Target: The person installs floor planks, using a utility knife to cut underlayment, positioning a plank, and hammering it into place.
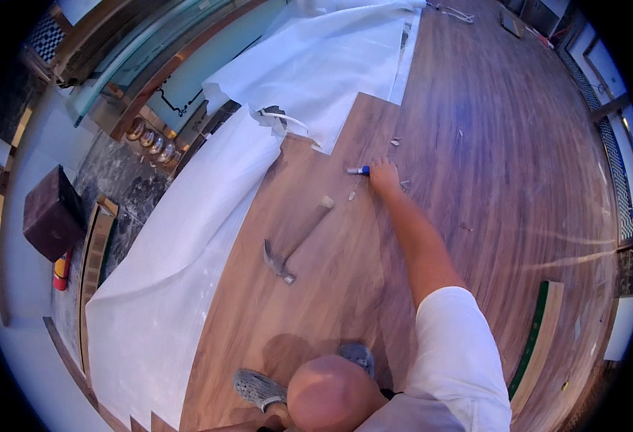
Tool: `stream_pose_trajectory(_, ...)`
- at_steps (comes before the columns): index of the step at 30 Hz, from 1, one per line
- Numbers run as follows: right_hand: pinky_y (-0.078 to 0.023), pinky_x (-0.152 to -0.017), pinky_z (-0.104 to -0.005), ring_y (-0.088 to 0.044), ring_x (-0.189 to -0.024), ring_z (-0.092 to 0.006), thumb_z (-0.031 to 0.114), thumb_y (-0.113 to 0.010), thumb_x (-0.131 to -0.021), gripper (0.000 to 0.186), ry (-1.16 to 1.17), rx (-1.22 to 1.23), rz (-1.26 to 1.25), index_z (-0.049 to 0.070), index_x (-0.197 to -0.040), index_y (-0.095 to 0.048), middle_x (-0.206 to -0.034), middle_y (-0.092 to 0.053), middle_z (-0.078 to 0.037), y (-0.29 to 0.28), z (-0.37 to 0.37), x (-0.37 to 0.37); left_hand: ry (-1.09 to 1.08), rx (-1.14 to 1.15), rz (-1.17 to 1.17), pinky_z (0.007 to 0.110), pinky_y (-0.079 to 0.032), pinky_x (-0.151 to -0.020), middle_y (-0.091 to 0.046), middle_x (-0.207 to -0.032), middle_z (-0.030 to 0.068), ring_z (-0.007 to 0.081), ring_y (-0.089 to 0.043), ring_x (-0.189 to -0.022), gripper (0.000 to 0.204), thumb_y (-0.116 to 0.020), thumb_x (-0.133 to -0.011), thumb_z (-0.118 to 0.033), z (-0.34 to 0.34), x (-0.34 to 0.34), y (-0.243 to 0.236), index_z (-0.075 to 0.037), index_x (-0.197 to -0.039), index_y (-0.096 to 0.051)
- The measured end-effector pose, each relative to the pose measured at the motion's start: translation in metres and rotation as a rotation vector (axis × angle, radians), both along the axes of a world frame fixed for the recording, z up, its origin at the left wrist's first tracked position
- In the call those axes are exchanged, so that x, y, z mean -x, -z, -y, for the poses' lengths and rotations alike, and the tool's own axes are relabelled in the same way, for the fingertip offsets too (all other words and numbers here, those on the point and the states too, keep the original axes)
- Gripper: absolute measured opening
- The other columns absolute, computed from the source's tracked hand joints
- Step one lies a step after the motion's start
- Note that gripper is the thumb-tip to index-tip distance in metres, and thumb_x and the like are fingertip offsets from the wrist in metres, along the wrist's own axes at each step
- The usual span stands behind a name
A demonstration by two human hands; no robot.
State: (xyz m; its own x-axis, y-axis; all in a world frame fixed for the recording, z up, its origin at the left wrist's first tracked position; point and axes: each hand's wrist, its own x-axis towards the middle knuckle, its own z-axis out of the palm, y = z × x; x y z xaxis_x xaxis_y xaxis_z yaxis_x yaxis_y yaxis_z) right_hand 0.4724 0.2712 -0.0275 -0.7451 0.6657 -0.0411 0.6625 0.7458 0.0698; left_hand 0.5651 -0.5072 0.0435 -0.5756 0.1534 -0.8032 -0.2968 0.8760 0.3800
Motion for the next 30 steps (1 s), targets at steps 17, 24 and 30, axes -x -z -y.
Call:
stream_pose_trajectory(17, -0.052, -0.088, -0.0478, -0.062, -0.105, -0.0373, 0.029, -0.075, -0.087, 0.043, 0.122, 0.237, -0.084, 0.004, -0.119, -0.062, -0.109, -0.065, -0.018, -0.036, 0.303, -0.234, -0.008, -0.198, -0.676, 0.039, -0.051, -0.1, -0.071, -0.119, 0.0195, 0.0253, -0.066, -0.112, 0.034, -0.06, -0.103, -0.019, 0.123, 0.223, -0.09, 0.008, -0.123, -0.067)
stream_pose_trajectory(24, -0.053, -0.091, -0.0511, -0.063, -0.108, -0.0423, 0.031, -0.07, -0.092, 0.044, 0.333, 0.311, -0.013, 0.005, -0.126, -0.062, -0.119, -0.065, -0.02, -0.067, 0.344, -0.259, 0.383, -1.019, -1.342, 0.04, -0.048, -0.103, -0.071, -0.114, 0.0171, 0.0255, -0.066, -0.106, 0.05, -0.066, -0.098, -0.034, -0.04, 0.286, -0.34, 0.0, -0.135, -0.063)
stream_pose_trajectory(30, -0.054, -0.087, -0.0519, -0.066, -0.102, -0.0438, 0.031, -0.069, -0.092, 0.045, 0.357, 0.193, -0.041, 0.004, -0.127, -0.062, -0.116, -0.068, -0.02, -0.085, 0.354, -0.235, 0.697, -1.493, -1.574, 0.039, -0.048, -0.098, -0.071, -0.11, 0.0162, 0.0242, -0.066, -0.102, 0.047, -0.065, -0.099, -0.033, -0.01, 0.296, -0.433, 0.0, -0.133, -0.064)
